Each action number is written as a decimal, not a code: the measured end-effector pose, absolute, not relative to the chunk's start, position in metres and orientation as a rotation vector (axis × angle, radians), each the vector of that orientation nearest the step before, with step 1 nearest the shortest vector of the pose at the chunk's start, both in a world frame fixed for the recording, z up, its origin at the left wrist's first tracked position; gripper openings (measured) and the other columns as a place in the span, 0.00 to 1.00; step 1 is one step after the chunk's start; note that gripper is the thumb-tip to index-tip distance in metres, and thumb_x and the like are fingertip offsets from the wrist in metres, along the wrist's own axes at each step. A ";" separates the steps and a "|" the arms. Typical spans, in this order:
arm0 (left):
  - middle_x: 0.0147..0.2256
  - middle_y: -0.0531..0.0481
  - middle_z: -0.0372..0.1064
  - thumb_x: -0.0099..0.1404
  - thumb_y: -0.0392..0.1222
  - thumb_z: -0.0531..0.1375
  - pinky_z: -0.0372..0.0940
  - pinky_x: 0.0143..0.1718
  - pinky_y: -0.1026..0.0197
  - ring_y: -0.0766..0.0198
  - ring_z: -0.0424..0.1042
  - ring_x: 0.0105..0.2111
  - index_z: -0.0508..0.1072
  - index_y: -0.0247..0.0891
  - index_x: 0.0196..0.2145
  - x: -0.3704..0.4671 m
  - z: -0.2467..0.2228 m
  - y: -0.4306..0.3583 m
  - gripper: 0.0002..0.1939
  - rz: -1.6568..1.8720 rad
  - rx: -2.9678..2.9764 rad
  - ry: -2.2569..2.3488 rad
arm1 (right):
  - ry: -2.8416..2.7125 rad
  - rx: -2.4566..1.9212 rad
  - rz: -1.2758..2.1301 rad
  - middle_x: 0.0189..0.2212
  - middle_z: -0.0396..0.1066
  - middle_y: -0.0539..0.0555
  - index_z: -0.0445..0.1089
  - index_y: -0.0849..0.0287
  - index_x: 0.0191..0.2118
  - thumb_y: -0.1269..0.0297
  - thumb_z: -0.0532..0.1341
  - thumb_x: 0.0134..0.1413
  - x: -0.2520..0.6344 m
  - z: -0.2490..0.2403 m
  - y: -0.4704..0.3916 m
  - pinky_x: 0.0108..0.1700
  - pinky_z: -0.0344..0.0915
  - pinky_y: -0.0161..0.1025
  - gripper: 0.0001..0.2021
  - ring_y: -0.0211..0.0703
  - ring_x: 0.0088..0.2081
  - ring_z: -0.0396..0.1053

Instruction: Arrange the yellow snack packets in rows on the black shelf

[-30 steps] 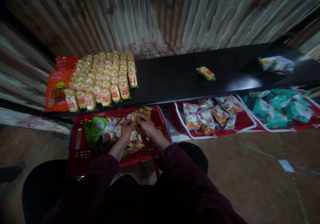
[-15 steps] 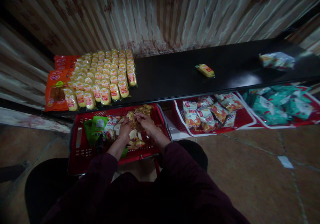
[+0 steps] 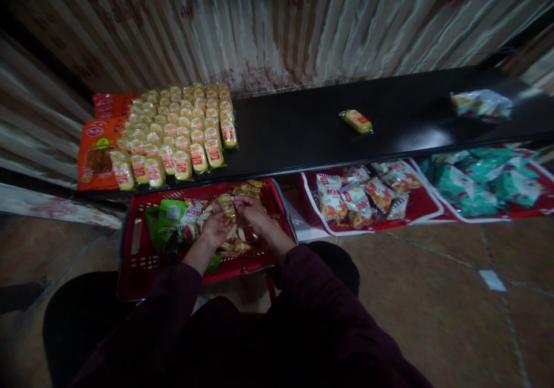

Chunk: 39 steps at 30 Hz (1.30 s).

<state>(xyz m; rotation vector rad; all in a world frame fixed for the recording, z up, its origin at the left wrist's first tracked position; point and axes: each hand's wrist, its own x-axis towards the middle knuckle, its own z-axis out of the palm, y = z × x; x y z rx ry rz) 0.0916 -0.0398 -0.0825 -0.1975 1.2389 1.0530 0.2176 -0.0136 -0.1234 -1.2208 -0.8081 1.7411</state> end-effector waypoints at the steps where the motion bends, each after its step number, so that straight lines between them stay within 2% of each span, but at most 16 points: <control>1: 0.24 0.49 0.67 0.61 0.26 0.51 0.65 0.28 0.65 0.68 0.67 0.24 0.68 0.34 0.28 0.091 -0.083 -0.040 0.10 1.055 -0.201 1.243 | -0.813 -1.212 1.745 0.39 0.76 0.57 0.76 0.60 0.35 0.61 0.72 0.31 0.218 -0.122 -0.014 0.43 0.66 0.40 0.19 0.42 0.37 0.72; 6: 0.24 0.51 0.66 0.62 0.25 0.50 0.66 0.30 0.64 0.69 0.67 0.24 0.67 0.35 0.28 0.093 -0.085 -0.039 0.11 1.087 -0.203 1.246 | -0.868 -1.195 1.729 0.41 0.76 0.58 0.76 0.60 0.36 0.59 0.71 0.34 0.219 -0.116 -0.017 0.44 0.66 0.40 0.18 0.43 0.39 0.72; 11: 0.27 0.50 0.68 0.66 0.36 0.51 0.67 0.30 0.63 0.68 0.68 0.26 0.69 0.35 0.31 0.091 -0.085 -0.038 0.09 1.122 -0.174 1.159 | -0.930 -1.225 1.732 0.41 0.76 0.57 0.76 0.59 0.38 0.58 0.71 0.36 0.222 -0.111 -0.018 0.44 0.66 0.40 0.19 0.43 0.39 0.72; 13: 0.29 0.50 0.69 0.65 0.38 0.53 0.67 0.30 0.63 0.67 0.69 0.27 0.70 0.36 0.33 0.090 -0.087 -0.038 0.07 1.120 -0.166 1.139 | -0.933 -1.219 1.741 0.41 0.76 0.57 0.76 0.59 0.38 0.58 0.70 0.37 0.222 -0.110 -0.018 0.43 0.66 0.40 0.19 0.43 0.39 0.72; 18: 0.29 0.50 0.70 0.63 0.36 0.56 0.65 0.29 0.65 0.68 0.69 0.27 0.69 0.37 0.34 0.088 -0.091 -0.038 0.03 1.059 -0.178 1.195 | -0.910 -1.220 1.790 0.41 0.76 0.57 0.75 0.59 0.39 0.60 0.71 0.37 0.219 -0.106 -0.019 0.41 0.67 0.38 0.19 0.41 0.38 0.72; 24: 0.28 0.50 0.69 0.64 0.38 0.53 0.63 0.25 0.66 0.67 0.69 0.26 0.69 0.37 0.34 0.084 -0.092 -0.040 0.06 1.032 -0.203 1.131 | -0.867 -1.211 1.799 0.39 0.76 0.56 0.75 0.58 0.38 0.61 0.69 0.40 0.219 -0.104 -0.018 0.38 0.68 0.38 0.15 0.40 0.33 0.72; 31: 0.27 0.49 0.69 0.64 0.35 0.52 0.62 0.26 0.66 0.67 0.70 0.25 0.69 0.36 0.33 0.085 -0.095 -0.040 0.07 1.018 -0.192 1.147 | -0.907 -1.175 1.785 0.37 0.77 0.55 0.76 0.59 0.38 0.58 0.69 0.39 0.220 -0.107 -0.018 0.41 0.66 0.38 0.17 0.41 0.36 0.72; 39: 0.26 0.50 0.69 0.63 0.32 0.54 0.68 0.31 0.63 0.67 0.70 0.25 0.69 0.35 0.31 0.084 -0.093 -0.041 0.05 1.066 -0.209 1.155 | -0.955 -1.219 1.735 0.39 0.77 0.56 0.76 0.57 0.39 0.57 0.69 0.39 0.220 -0.108 -0.020 0.45 0.66 0.40 0.18 0.43 0.41 0.72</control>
